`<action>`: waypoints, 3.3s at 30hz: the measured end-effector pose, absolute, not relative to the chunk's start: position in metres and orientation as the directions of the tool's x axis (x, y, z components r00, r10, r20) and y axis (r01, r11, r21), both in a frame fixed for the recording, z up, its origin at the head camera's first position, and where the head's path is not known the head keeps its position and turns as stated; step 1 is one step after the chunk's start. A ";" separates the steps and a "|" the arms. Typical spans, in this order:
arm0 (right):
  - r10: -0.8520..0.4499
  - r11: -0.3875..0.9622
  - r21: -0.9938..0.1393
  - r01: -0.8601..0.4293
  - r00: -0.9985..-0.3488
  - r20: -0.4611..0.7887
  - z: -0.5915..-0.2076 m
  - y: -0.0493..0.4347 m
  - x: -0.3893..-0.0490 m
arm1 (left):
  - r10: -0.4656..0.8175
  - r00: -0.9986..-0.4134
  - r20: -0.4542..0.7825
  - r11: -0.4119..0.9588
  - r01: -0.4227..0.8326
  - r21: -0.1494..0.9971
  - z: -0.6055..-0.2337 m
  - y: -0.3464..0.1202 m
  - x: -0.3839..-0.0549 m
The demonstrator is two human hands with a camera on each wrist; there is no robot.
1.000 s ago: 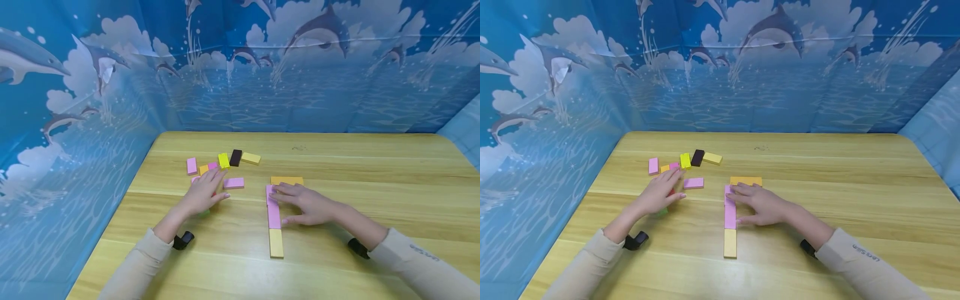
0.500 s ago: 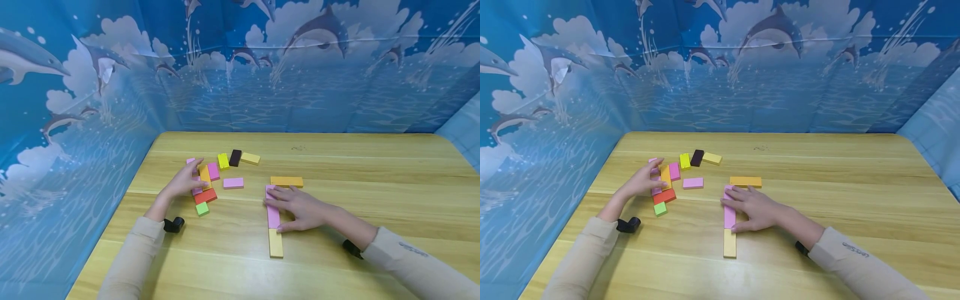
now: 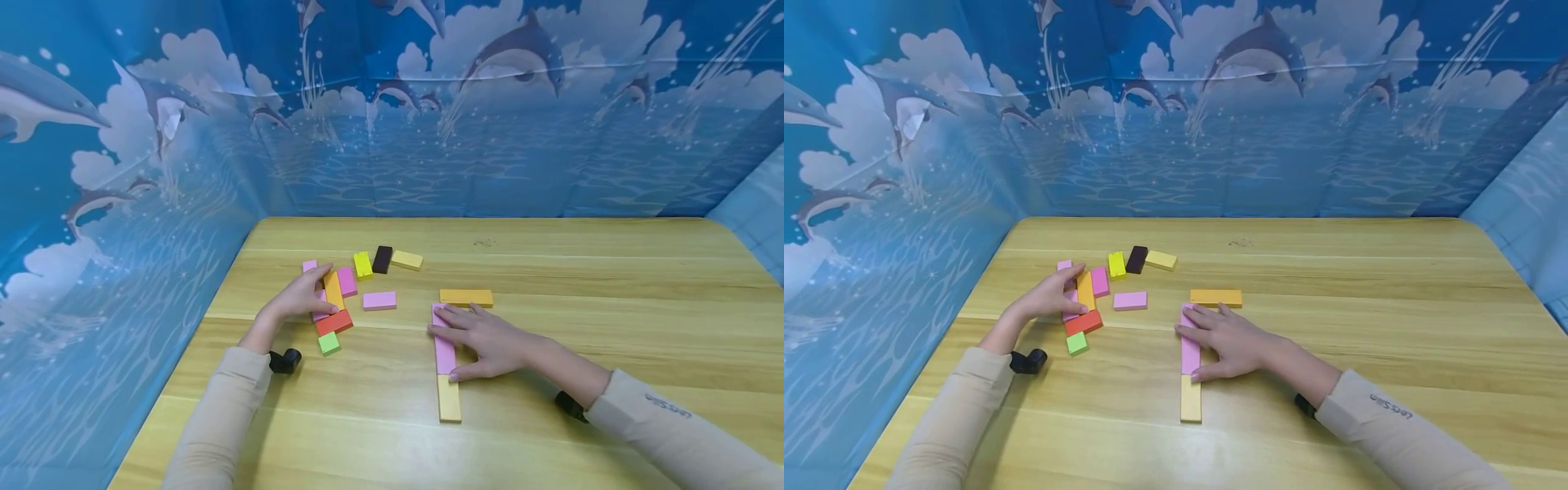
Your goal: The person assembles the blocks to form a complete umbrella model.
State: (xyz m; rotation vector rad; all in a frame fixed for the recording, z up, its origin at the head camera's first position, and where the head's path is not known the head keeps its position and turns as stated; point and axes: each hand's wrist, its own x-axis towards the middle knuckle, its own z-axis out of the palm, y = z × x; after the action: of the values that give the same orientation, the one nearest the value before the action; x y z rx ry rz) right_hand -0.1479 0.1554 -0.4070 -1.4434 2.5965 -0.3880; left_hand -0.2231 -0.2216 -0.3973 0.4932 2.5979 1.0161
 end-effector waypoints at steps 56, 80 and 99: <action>-0.793 0.580 -0.275 -0.766 -0.609 0.022 -0.411 0.160 -0.153 | 0.492 -0.841 -0.224 0.751 0.281 0.597 -0.395 -0.228 -0.228; -0.792 0.587 -0.296 -0.754 -0.610 -0.016 -0.410 0.160 -0.153 | 0.499 -0.838 -0.221 0.762 0.302 0.573 -0.397 -0.222 -0.232; -0.802 0.575 -0.292 -0.764 -0.598 -0.015 -0.411 0.161 -0.154 | 0.410 -0.910 -0.063 0.701 0.269 0.661 -0.398 -0.225 -0.229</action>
State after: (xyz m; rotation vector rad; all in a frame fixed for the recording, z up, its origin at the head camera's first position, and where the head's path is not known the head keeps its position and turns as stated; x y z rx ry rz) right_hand -0.1540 0.1608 -0.4113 -1.3295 2.6573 -0.3861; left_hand -0.2290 -0.2247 -0.3984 0.5465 2.7035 1.0023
